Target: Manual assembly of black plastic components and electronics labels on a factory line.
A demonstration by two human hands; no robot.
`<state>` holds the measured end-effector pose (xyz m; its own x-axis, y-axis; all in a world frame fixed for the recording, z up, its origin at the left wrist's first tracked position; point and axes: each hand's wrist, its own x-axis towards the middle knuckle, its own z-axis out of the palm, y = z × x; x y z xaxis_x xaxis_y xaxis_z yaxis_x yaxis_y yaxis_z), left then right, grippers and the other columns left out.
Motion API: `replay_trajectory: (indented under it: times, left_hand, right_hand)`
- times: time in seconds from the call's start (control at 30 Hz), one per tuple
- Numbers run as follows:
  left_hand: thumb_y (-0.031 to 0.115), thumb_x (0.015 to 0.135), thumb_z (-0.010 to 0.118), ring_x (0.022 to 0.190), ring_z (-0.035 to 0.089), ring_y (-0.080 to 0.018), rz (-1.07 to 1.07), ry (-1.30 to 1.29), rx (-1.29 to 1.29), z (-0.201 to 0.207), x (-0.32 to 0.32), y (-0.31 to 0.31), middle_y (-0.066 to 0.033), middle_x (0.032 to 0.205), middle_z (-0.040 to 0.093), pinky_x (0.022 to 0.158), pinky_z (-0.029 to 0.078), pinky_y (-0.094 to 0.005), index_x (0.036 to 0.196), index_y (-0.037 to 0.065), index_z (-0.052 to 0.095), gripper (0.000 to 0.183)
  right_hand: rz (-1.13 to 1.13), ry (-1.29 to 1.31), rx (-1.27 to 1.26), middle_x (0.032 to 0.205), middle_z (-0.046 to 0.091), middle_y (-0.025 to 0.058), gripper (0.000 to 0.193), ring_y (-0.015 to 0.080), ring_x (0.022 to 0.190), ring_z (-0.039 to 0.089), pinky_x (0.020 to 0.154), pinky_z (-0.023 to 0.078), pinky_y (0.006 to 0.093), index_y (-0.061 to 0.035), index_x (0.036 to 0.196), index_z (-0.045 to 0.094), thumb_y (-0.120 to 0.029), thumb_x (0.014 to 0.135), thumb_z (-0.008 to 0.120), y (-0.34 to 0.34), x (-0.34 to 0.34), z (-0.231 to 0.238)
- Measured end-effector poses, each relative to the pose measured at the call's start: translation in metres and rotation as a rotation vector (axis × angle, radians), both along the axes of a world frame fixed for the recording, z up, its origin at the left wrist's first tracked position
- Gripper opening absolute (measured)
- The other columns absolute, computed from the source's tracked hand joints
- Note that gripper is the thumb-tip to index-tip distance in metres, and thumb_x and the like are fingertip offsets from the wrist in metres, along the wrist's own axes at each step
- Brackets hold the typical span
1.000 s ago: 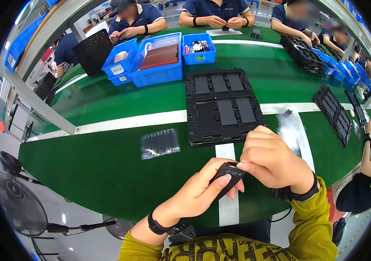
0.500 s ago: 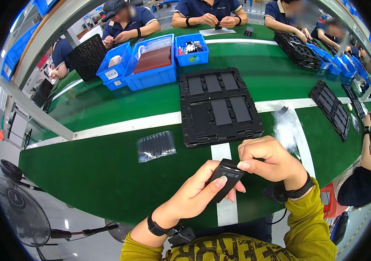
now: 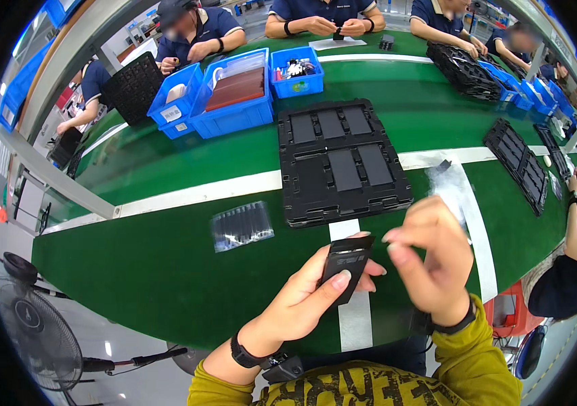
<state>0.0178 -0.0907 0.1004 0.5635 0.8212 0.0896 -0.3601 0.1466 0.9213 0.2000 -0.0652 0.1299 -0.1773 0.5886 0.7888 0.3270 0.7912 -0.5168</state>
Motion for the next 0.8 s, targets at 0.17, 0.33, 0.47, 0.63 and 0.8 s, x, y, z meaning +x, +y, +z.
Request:
replay_trajectory:
  times: [0.17,0.33,0.47,0.63,0.8]
  left_hand:
    - [0.006,0.091,0.04,0.118,0.041,-0.0201,0.126,0.22,0.261,-0.002,0.004,-0.005,-0.0112,0.134,0.035,0.098,0.031,-0.0301,0.134,-0.001,0.026,0.046]
    - [0.004,0.089,0.042,0.119,0.041,-0.0222,0.185,0.286,0.386,-0.003,0.006,-0.006,-0.0151,0.133,0.036,0.099,0.03,-0.0323,0.134,-0.002,0.025,0.049]
    - [0.004,0.088,0.043,0.115,0.044,-0.0236,0.196,0.266,0.392,-0.003,0.008,-0.007,-0.017,0.127,0.041,0.097,0.031,-0.0335,0.135,-0.002,0.024,0.051]
    - [0.003,0.088,0.044,0.109,0.047,-0.0239,0.202,0.263,0.397,-0.007,0.009,-0.006,-0.0172,0.12,0.045,0.095,0.033,-0.0328,0.136,-0.001,0.022,0.053]
    - [0.001,0.087,0.044,0.107,0.048,-0.0235,0.233,0.287,0.433,-0.007,0.012,-0.005,-0.0171,0.115,0.047,0.091,0.037,-0.0314,0.136,0.0,0.022,0.054]
  right_hand:
    - [-0.056,-0.044,0.017,0.071,0.052,0.0022,0.022,0.0193,0.062,0.05,0.057,0.034,0.0297,-0.0053,0.079,0.065,-0.002,0.058,0.07,-0.02,-0.021,-0.015]
    - [-0.142,-0.047,0.092,0.069,0.053,0.0005,0.024,0.0172,0.06,0.05,0.058,0.033,0.0296,-0.0057,0.079,0.065,-0.001,0.056,0.071,-0.022,-0.022,-0.016]
    - [-0.136,-0.033,0.095,0.069,0.055,0.0005,0.026,0.0164,0.06,0.051,0.059,0.032,0.0291,-0.0057,0.079,0.066,-0.001,0.054,0.072,-0.022,-0.022,-0.017]
    - [-0.115,-0.016,0.074,0.07,0.056,0.0007,0.028,0.0164,0.06,0.052,0.059,0.032,0.0288,-0.0057,0.08,0.066,0.0,0.054,0.072,-0.022,-0.023,-0.018]
    - [-0.109,0.013,0.059,0.07,0.056,0.0015,0.027,0.0167,0.061,0.053,0.059,0.033,0.0285,-0.0054,0.08,0.066,0.001,0.054,0.072,-0.022,-0.023,-0.021]
